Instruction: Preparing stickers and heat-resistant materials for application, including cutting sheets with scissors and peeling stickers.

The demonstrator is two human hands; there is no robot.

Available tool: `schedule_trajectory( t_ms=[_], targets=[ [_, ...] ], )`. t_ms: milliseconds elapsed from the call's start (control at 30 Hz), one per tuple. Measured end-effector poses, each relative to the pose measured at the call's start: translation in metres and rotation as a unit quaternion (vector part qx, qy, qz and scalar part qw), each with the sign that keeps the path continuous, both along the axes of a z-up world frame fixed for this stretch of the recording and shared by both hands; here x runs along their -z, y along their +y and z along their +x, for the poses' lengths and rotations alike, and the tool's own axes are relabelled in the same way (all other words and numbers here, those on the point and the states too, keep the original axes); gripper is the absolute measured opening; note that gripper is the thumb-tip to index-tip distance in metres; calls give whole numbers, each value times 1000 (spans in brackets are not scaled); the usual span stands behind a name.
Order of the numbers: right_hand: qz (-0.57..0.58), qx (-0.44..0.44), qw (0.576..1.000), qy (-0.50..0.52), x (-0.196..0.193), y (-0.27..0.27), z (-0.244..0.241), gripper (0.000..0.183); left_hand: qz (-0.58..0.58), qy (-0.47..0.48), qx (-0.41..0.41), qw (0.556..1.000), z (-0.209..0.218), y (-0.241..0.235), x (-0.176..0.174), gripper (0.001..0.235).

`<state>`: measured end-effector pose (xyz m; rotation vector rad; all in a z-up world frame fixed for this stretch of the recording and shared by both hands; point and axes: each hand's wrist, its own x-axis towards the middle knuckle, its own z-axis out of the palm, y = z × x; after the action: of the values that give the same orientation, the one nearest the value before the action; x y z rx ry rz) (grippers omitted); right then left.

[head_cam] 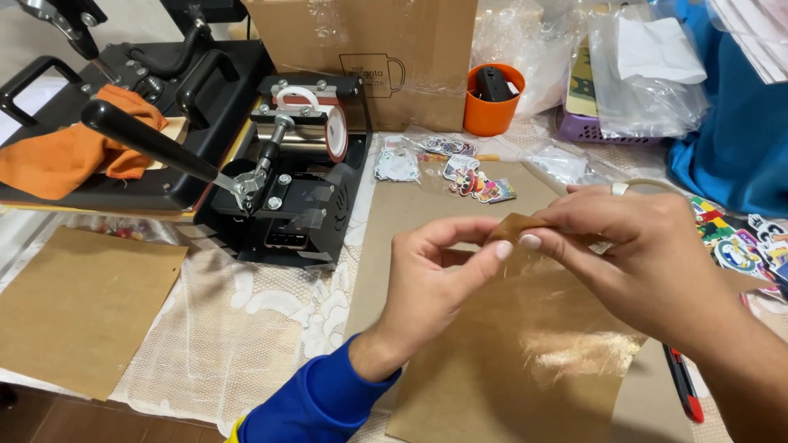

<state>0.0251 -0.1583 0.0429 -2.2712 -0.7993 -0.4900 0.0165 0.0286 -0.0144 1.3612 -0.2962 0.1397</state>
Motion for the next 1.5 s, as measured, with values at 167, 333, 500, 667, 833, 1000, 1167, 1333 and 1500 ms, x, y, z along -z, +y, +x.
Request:
schedule_trajectory(
  t_ms=[167,333,500,667,833,1000,1167,1333,1500],
  targets=[
    [-27,-36,999,-14,1,-2,0,16,45,-63,-23,997,4,-2,4,14],
    [-97,12,994,42,4,-14,7,19,-7,2,-32,999,19,4,22,18],
    [-140,88,985,52,10,-38,13,29,-35,19,1,999,25,20,21,21],
    [-112,80,988,66,16,-43,13,26,-41,31,76,996,20,18,10,41],
    [-60,23,998,-7,11,-50,7,35,50,-66,-43,996,20,33,-3,18],
    [-46,66,995,-51,23,-82,5,22,11,-71,-78,994,23,59,-9,21],
    [22,90,995,-31,32,-92,1,20,-30,-28,-84,996,18,78,-17,26],
    [132,134,981,57,35,-90,-1,15,-45,-10,-89,995,17,87,-14,27],
    [228,80,950,197,57,-79,-6,26,-56,-13,-97,994,16,90,-10,17]
  ],
)
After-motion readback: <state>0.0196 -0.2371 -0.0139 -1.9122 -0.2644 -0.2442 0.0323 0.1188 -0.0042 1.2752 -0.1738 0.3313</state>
